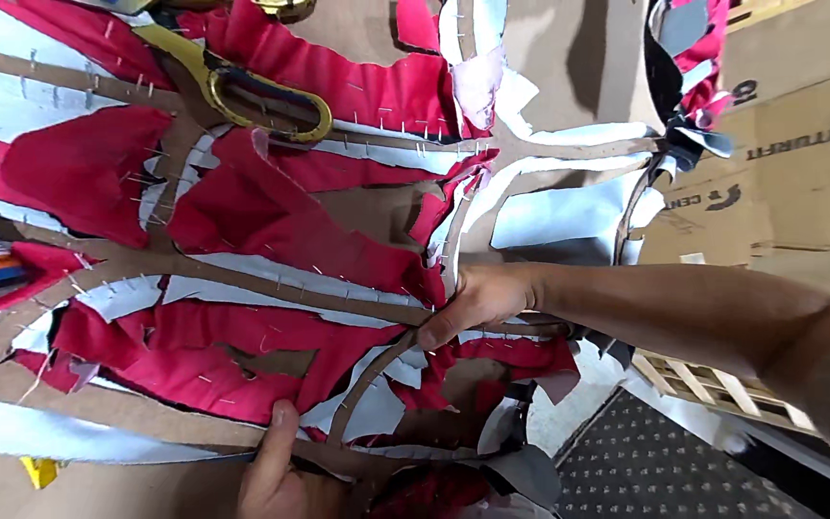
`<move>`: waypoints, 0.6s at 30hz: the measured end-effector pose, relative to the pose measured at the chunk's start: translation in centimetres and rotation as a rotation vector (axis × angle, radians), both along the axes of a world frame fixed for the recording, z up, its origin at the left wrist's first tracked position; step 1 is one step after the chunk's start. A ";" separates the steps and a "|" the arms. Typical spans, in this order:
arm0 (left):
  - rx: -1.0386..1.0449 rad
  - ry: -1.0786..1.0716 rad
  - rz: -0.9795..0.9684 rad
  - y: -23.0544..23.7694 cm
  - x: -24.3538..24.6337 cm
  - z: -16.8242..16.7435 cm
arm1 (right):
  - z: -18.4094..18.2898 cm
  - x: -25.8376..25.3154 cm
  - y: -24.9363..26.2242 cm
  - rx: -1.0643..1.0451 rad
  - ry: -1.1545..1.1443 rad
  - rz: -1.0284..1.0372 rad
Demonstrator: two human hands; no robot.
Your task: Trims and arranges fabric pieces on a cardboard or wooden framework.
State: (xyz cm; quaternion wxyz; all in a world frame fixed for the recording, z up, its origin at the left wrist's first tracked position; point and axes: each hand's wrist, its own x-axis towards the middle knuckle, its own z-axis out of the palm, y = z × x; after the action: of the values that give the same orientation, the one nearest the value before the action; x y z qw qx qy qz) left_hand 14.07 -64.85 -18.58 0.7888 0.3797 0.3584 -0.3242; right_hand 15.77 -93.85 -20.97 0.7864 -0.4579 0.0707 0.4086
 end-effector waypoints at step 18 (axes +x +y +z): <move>1.314 -0.941 -0.999 3.6 1.8 3.9 | 1.3 -0.8 0.5 -0.365 -0.006 -0.147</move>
State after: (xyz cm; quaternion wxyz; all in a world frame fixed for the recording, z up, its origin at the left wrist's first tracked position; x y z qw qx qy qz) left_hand 15.91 -61.27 -14.67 0.2511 0.9485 -0.0893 -0.1712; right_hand 15.01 -93.35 -19.69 0.7183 -0.5878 0.1745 0.3289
